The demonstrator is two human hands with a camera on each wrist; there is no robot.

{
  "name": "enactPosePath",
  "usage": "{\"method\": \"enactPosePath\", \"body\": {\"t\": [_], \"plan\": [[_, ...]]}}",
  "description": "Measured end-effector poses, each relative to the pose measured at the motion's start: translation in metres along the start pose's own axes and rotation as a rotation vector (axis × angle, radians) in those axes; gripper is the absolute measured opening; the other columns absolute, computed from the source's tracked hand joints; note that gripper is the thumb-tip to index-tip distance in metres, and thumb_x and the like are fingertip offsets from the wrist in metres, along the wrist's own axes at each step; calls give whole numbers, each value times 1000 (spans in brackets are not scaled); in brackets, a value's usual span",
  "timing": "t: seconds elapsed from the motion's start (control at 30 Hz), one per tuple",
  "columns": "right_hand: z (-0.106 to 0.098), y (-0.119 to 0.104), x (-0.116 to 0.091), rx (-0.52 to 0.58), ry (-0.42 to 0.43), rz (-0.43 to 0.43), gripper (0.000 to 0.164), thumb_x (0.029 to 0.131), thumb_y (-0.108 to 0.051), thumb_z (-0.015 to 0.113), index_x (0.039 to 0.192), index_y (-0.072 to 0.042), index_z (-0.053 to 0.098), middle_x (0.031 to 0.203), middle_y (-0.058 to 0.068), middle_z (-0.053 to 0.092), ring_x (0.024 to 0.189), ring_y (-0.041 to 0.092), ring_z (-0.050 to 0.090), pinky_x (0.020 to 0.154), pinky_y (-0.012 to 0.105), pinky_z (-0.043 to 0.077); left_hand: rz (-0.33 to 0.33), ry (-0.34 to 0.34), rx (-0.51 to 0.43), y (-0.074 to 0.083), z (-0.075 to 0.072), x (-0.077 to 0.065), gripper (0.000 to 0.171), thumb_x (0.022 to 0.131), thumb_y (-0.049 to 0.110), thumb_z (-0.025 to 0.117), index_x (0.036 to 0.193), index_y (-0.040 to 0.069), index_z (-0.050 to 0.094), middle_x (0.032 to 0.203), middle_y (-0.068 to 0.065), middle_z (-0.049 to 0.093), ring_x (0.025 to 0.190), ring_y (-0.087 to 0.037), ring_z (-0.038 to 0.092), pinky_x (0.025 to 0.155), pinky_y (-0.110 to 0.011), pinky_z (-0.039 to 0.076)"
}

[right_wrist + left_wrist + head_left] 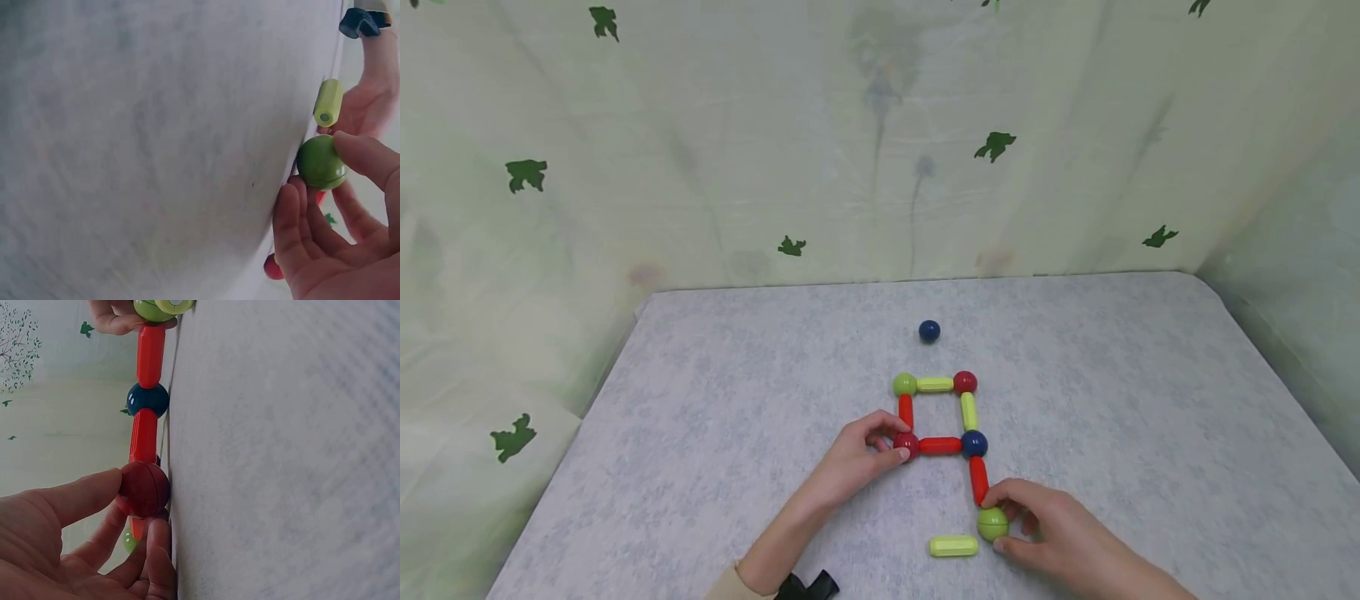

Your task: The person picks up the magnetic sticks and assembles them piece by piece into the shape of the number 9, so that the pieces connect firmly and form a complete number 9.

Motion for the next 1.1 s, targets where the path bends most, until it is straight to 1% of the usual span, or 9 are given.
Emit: {"method": "enactPosePath", "body": {"t": [0.2, 0.43, 0.6, 0.7, 0.73, 0.83, 0.93, 1.0, 1.1], "plan": [[1, -1, 2, 6, -28, -32, 34, 85, -30, 78, 116, -29, 65, 97, -12, 59, 85, 14, 53, 70, 26, 48, -8, 3, -5, 0, 0, 0, 23, 88, 10, 71, 111, 10, 65, 103, -6, 61, 83, -22, 53, 69, -31, 44], [1, -4, 2, 24, -69, -81, 32, 89, -30, 74, 119, -30, 64, 98, -11, 59, 87, 13, 54, 70, 25, 48, -10, 3, -20, 1, 0, -2, 25, 88, 10, 71, 112, 10, 65, 103, -6, 61, 83, -21, 53, 69, -32, 44], [2, -5, 1, 27, -92, -127, 30, 92, -29, 70, 120, -31, 63, 99, -9, 58, 87, 12, 54, 70, 25, 48, -8, 5, -9, 1, 0, -1, 23, 88, 11, 71, 111, 10, 65, 103, -6, 61, 84, -22, 53, 70, -32, 44], [3, -4, 1, 45, -102, -138, 29, 92, -29, 69, 121, -31, 62, 98, -8, 58, 87, 12, 54, 70, 25, 48, -6, 11, 3, 1, -1, -2, 25, 88, 10, 71, 112, 10, 65, 105, -7, 61, 84, -22, 53, 70, -32, 44], [3, -3, 1, 56, -107, -137, 29, 93, -29, 69, 121, -30, 62, 98, -7, 58, 87, 12, 54, 70, 25, 48, -2, 20, 18, 2, -1, -3, 26, 88, 11, 71, 113, 10, 64, 106, -7, 61, 84, -22, 53, 70, -32, 45], [3, -2, 2, 88, -117, -133, 29, 93, -28, 69, 121, -29, 62, 98, -5, 58, 87, 13, 54, 69, 25, 48, 28, 78, 98, 8, -1, -10, 28, 87, 12, 72, 115, 13, 64, 111, -6, 58, 87, -21, 53, 70, -33, 46], [3, -1, 3, 107, -120, -133, 29, 93, -27, 69, 121, -28, 62, 98, -4, 58, 87, 14, 54, 69, 26, 48, 82, 125, 204, 19, 3, -24, 26, 86, 13, 74, 110, 17, 65, 109, -2, 58, 91, -21, 53, 74, -36, 47], [2, -1, 3, 108, -115, -135, 30, 92, -26, 69, 121, -28, 62, 98, -4, 58, 87, 14, 54, 69, 25, 47, 118, 116, 266, 27, 10, -35, 22, 86, 14, 75, 105, 18, 66, 105, 0, 59, 93, -21, 53, 76, -36, 46], [1, -1, 2, 107, -104, -154, 30, 92, -25, 70, 121, -28, 62, 98, -5, 58, 87, 13, 54, 68, 25, 47, 143, 38, 332, 34, 25, -49, 19, 85, 16, 76, 100, 20, 67, 99, 5, 59, 92, -19, 53, 78, -34, 47]]}}
Point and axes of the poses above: each hand's wrist, its own x-axis towards the middle knuckle, its own z-axis out of the palm, y = z × x, the point moved 7 cm from there along x, towards the middle knuckle
